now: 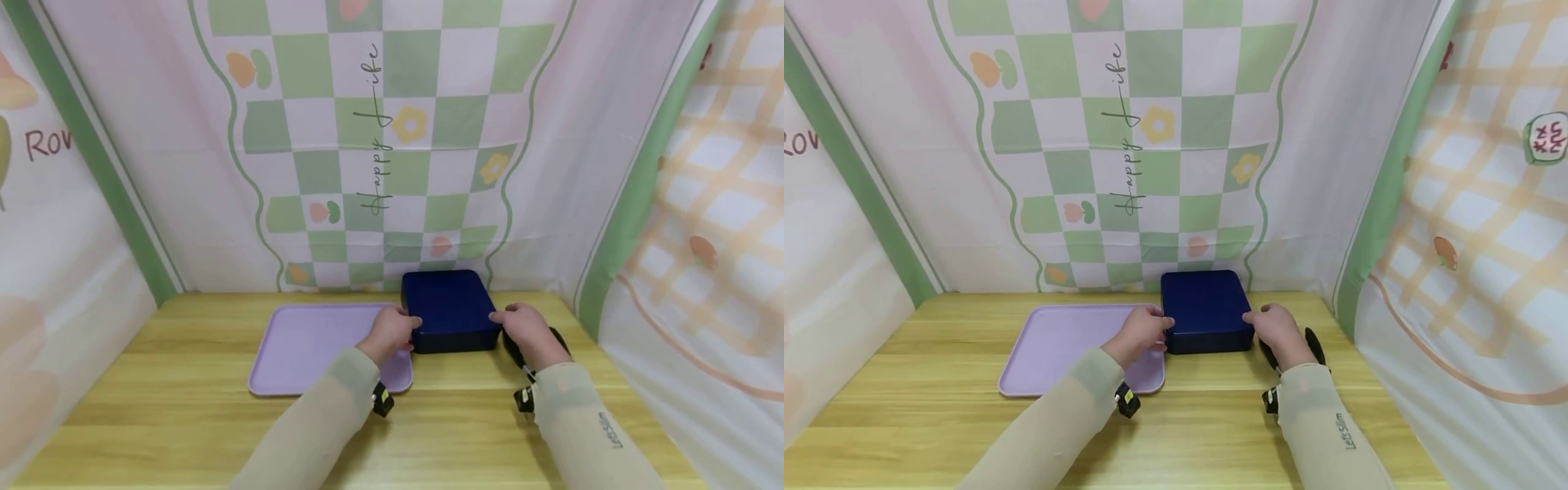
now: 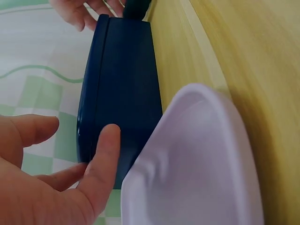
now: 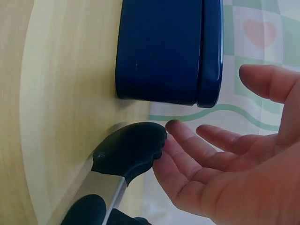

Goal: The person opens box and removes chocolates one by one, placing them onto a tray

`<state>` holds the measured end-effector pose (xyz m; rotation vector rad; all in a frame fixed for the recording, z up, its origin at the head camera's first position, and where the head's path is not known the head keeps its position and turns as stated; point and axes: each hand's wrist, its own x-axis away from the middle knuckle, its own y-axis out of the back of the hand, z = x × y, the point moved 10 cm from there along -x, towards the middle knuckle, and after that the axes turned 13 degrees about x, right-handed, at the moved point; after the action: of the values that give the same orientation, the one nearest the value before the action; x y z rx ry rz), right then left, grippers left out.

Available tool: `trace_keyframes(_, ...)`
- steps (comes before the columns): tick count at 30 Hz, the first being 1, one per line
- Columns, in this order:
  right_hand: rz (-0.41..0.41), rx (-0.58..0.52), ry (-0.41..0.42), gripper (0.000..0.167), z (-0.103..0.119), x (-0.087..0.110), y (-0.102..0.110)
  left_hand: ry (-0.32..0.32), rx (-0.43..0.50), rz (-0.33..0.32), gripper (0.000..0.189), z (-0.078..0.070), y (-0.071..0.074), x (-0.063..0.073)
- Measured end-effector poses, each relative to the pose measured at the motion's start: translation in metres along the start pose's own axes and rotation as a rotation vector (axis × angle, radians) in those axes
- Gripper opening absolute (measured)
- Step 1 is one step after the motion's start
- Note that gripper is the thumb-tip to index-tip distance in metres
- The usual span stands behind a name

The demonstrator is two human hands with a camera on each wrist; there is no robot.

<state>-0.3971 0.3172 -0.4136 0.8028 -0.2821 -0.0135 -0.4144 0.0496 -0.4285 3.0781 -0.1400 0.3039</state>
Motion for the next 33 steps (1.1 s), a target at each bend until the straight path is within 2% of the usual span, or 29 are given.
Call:
trace_keyframes(7, -0.035, 0.133, 0.045, 0.071, 0.011, -0.003, 0.002, -0.025, -0.001, -0.037, 0.026, 0.002, 0.001, 0.0)
trace_keyframes(12, -0.045, 0.243, 0.09, 0.07, 0.02, -0.004, 0.0, -0.035, 0.013, -0.048, 0.03, 0.007, 0.0, -0.002)
trace_keyframes(19, -0.055, 0.273, 0.102, 0.062, 0.021, -0.006, 0.0, -0.02, 0.094, -0.04, 0.036, 0.011, 0.0, -0.005)
trace_keyframes(23, -0.09, 0.228, 0.084, 0.053, 0.016, -0.009, 0.005, -0.019, 0.145, -0.042, 0.035, 0.012, 0.001, -0.007)
trace_keyframes(28, -0.099, 0.031, 0.048, 0.045, 0.008, -0.013, 0.008, -0.04, 0.173, -0.049, 0.029, 0.01, 0.003, -0.009)
trace_keyframes(33, -0.042, -0.154, 0.005, 0.055, 0.001, -0.016, 0.001, -0.04, 0.189, -0.07, 0.019, 0.011, 0.008, -0.011)
